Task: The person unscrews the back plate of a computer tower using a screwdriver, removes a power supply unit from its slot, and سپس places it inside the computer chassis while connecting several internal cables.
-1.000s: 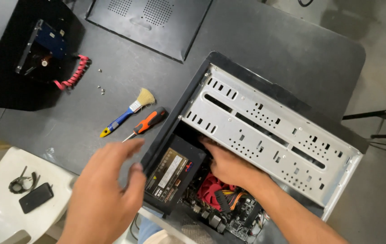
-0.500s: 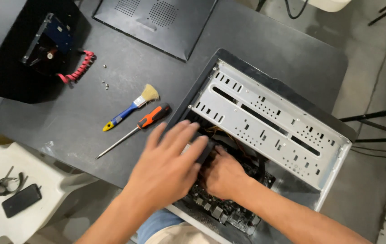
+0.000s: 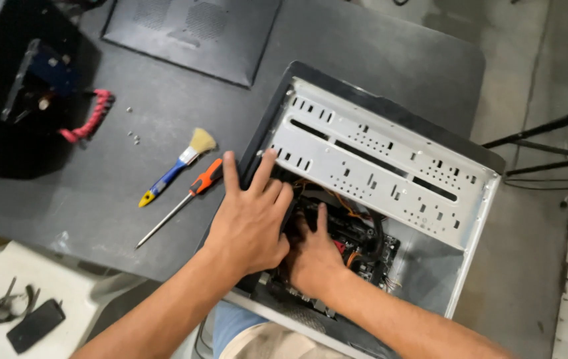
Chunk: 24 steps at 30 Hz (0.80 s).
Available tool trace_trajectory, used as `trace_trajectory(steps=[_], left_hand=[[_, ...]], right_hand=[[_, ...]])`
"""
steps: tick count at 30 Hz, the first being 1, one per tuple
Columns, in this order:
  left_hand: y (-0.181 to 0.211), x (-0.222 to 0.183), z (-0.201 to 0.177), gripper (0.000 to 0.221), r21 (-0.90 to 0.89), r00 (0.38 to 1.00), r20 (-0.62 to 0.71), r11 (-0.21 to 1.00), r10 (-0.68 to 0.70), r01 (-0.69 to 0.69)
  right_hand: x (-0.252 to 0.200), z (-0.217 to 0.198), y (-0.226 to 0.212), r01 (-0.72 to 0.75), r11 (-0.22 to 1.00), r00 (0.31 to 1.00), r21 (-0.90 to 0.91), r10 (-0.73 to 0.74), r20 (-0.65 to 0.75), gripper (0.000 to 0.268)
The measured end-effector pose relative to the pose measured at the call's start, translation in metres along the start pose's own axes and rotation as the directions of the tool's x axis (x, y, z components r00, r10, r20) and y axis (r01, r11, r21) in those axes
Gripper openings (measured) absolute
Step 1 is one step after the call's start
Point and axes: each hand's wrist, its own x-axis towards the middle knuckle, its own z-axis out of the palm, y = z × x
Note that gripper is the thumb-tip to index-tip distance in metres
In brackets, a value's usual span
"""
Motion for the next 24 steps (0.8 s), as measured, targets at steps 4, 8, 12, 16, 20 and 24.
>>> trace_trajectory(steps=[4,8,12,16,20,24], left_hand=[[0.01,0.0,-0.005,0.057,0.114,0.996,0.088,0.993,-0.03,0.02],[0.023,-0.001,0.004,0.08,0.126,0.985,0.076,0.981,-0.156,0.145],[0.02,0.003,0.003,0.048,0.032,0.994,0.007,0.994,-0.108,0.108],[0.008,0.0,0.008,0.079,0.022,0.999,0.0,0.999,-0.049,0.049],[0.007,0.0,0.002,0.081,0.082,0.999,-0.032,0.996,-0.033,0.035],[0.015,-0.004,0.008,0.075,0.139,0.996,-0.046,0.987,-0.076,0.082]], right_hand=[[0.001,0.009,-0.004,-0.016,0.999,0.992,-0.031,0.011,-0.128,0.058],[0.006,0.002,-0.01,0.03,0.994,0.996,-0.104,-0.021,0.081,0.056],[0.019,0.02,-0.015,-0.004,1.0,0.999,0.003,0.004,-0.05,0.065],[0.02,0.018,-0.011,0.014,1.0,0.996,-0.001,-0.014,-0.085,0.06],[0.016,0.003,-0.006,-0.007,0.998,1.0,0.056,0.007,0.004,0.051],[0.018,0.006,-0.006,-0.021,0.995,0.999,0.096,0.019,0.027,0.048]])
